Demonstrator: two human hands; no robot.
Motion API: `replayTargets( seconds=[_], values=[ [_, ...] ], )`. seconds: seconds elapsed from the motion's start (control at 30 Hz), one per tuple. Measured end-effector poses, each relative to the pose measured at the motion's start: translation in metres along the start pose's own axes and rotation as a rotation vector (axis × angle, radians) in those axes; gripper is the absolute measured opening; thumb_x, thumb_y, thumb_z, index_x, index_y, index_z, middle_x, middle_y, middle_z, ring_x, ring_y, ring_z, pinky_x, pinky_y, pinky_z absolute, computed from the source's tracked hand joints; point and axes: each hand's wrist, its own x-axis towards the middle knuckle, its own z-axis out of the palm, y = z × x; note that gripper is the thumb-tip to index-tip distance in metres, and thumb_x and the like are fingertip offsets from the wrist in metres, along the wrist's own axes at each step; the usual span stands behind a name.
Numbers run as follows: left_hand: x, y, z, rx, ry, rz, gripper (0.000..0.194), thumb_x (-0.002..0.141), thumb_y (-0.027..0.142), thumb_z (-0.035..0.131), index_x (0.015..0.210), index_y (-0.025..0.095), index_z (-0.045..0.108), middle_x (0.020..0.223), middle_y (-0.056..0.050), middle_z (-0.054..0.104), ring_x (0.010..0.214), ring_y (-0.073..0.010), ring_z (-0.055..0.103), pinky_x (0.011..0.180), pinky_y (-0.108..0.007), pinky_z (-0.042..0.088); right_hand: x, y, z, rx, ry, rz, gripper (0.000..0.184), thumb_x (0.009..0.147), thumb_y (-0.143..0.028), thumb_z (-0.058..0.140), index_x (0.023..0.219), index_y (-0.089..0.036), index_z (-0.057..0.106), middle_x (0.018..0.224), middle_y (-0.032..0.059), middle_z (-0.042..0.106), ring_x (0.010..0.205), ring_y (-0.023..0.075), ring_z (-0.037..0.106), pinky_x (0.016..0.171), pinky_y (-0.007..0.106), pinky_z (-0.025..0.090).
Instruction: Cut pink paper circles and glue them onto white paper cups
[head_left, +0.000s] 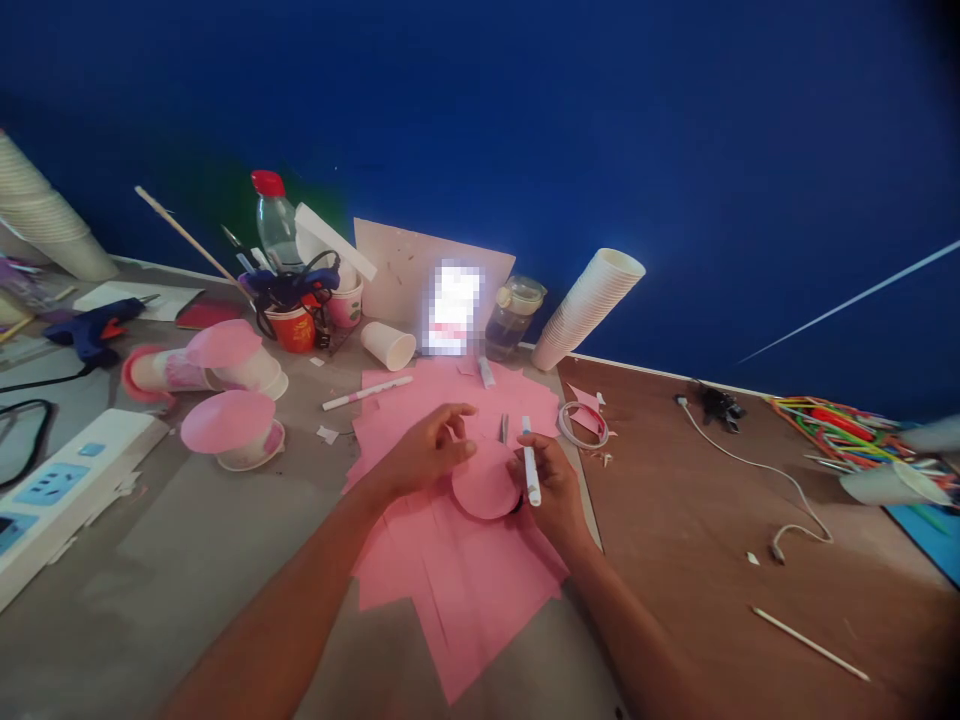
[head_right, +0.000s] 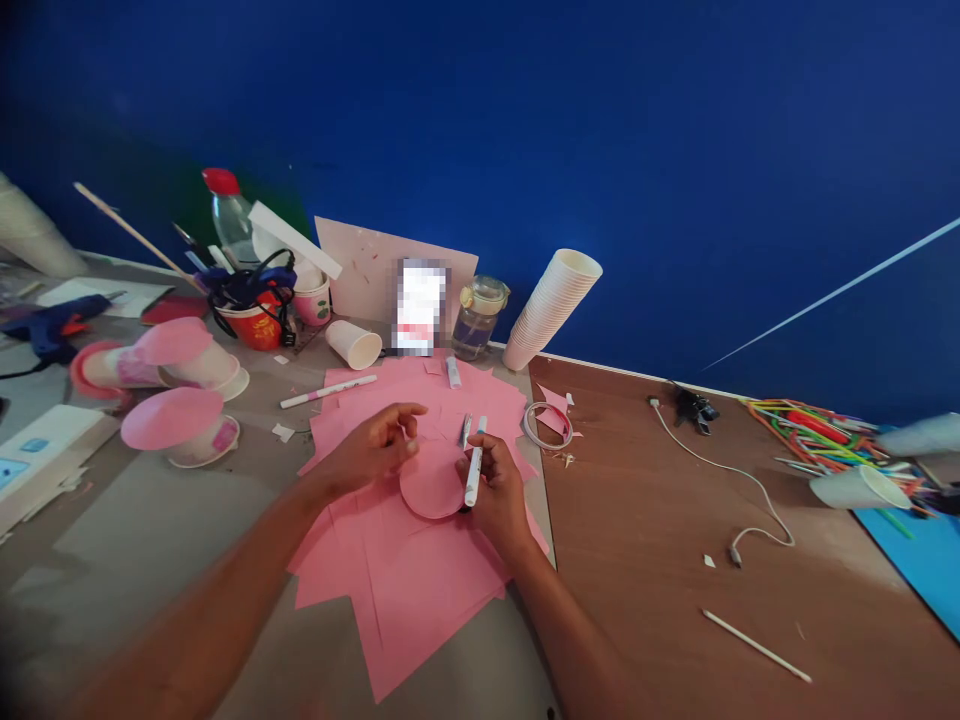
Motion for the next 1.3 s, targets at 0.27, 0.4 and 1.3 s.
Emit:
replayTargets(
  seconds=[0.27, 0.4, 1.3],
  values=[
    [0.003, -0.009, 0.010, 0.596, -0.059, 0.274, 0.016, 0.075, 0.024, 0.057, 0.088, 0.023, 0.066, 0.094, -0.004, 0.066, 0.098, -0.0242, 0.053, 0.102, -0.052, 0.022, -0.003, 0.005, 0.009, -0.228, -0.060, -0.126, 0.023, 0.081, -0.029, 0.054, 0.102, -0.021, 0.055, 0.094, 0.0065, 0.064, 0.077, 0.0187, 0.060, 0.068, 0.032, 0.048],
    [0.000, -0.022, 0.011, 0.790, -0.144, 0.331, 0.022, 0.073, 0.031, 0.061, 0.095, 0.027, 0.066, 0.100, -0.003, 0.064, 0.114, -0.0300, 0.042, 0.103, -0.061, 0.004, 0.000, 0.003, -0.003, 0.006, 0.093, -0.201, 0.025, 0.090, -0.036, 0.041, 0.107, -0.021, 0.053, 0.089, 0.0056, 0.064, 0.073, 0.0186, 0.061, 0.071, 0.037, 0.049],
    [0.000, -0.008, 0.019, 0.766, -0.027, 0.493, 0.013, 0.081, 0.030, 0.053, 0.089, 0.024, 0.060, 0.079, -0.002, 0.064, 0.086, -0.0196, 0.054, 0.109, -0.049, 0.013, -0.004, 0.022, -0.003, 0.553, -0.130, 0.188, 0.022, 0.077, -0.035, 0.066, 0.092, -0.019, 0.061, 0.065, -0.0007, 0.063, 0.048, 0.0114, 0.054, 0.041, 0.024, 0.045]
  ],
)
